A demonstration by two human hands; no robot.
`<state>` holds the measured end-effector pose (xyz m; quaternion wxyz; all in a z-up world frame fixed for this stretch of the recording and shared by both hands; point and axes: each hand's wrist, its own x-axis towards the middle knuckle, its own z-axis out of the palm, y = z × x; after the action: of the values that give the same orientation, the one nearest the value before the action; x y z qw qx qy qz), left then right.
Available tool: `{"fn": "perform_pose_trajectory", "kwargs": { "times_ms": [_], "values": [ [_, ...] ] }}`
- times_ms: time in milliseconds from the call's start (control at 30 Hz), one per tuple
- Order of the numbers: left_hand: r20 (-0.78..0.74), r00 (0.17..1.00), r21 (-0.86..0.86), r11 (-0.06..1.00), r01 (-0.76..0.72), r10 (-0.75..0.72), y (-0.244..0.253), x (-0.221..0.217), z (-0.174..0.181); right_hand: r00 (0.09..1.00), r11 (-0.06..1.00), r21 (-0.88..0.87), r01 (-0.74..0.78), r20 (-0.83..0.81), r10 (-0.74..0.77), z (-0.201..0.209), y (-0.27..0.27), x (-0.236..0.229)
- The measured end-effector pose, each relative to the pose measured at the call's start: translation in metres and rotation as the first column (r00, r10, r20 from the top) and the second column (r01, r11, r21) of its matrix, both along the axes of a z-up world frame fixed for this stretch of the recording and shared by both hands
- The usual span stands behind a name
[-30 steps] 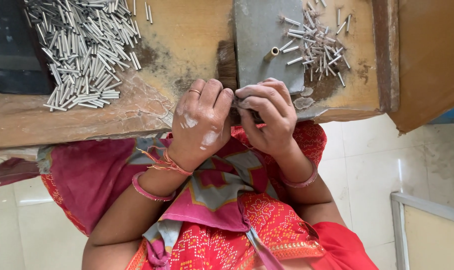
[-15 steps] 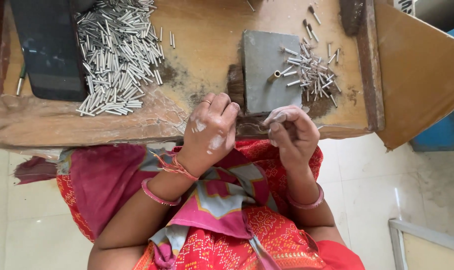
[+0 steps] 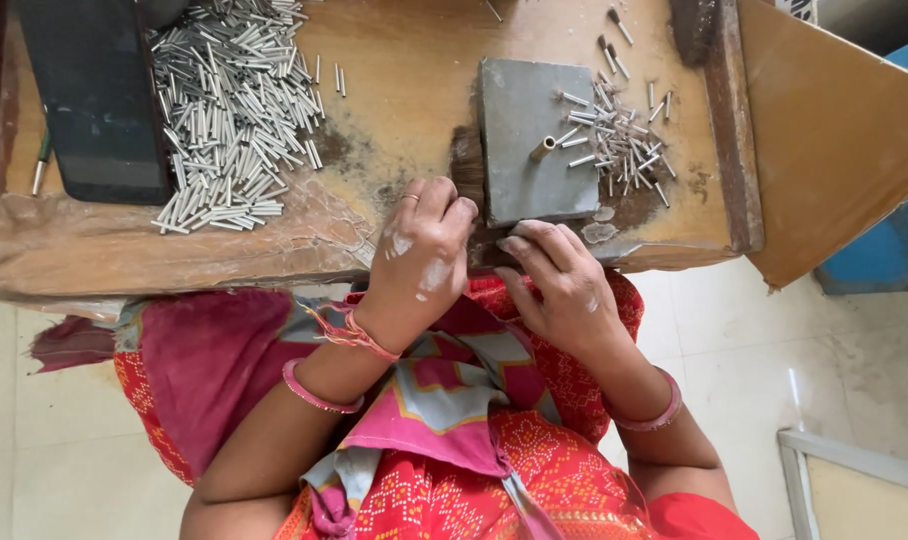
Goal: The person sits at a wooden workbench covered with many small silver metal pins and works a pin between their fingers, then reaches to the stone block with a hole and places or presses the pin into it, repeating this cycle with individual pins taken from the pile. A smartphone lies on the bench beside the pile of pins.
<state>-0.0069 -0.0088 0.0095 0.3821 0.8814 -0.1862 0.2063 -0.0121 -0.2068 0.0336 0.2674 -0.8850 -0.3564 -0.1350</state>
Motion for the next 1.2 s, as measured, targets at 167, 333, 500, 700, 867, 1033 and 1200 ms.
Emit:
{"fn": "perform_pose_trajectory", "kwargs": {
  "times_ms": [167, 333, 500, 700, 867, 1033, 1200],
  "values": [
    [0.020, 0.998, 0.081, 0.995, -0.058, 0.056, -0.004, 0.008, -0.007, 0.995, 1.000, 0.013, -0.005, 0.100, 0.004, -0.028, -0.001, -0.006],
    [0.060, 0.998, -0.036, 0.999, -0.023, 0.025, -0.002, -0.009, 0.012, 0.948, 0.999, 0.038, 0.024, 0.318, -0.035, -0.051, -0.003, -0.011],
    [-0.143, 0.958, -0.367, 0.912, 0.182, -0.249, -0.007, -0.039, 0.034, 0.839, 0.994, 0.088, 0.066, 0.534, -0.103, -0.039, -0.008, -0.019],
    [-0.119, 0.944, -0.487, 0.847, 0.214, -0.307, -0.020, -0.051, 0.021, 0.842, 0.987, 0.154, 0.045, 0.526, -0.120, -0.025, -0.002, -0.033],
    [-0.127, 0.935, -0.621, 0.762, 0.185, -0.330, -0.023, -0.055, 0.017, 0.981, 0.893, 0.449, -0.029, 0.186, -0.061, -0.018, 0.006, -0.041],
    [-0.214, 0.790, -0.905, 0.420, 0.060, -0.574, -0.024, -0.054, -0.009, 0.998, 0.794, 0.605, -0.061, 0.059, 0.032, -0.019, 0.010, -0.042],
    [-0.076, 0.955, -0.186, 0.945, 0.269, -0.287, 0.017, -0.024, 0.023, 0.989, 0.906, 0.421, -0.044, 0.145, -0.020, -0.029, 0.009, -0.024]
  ]
}}
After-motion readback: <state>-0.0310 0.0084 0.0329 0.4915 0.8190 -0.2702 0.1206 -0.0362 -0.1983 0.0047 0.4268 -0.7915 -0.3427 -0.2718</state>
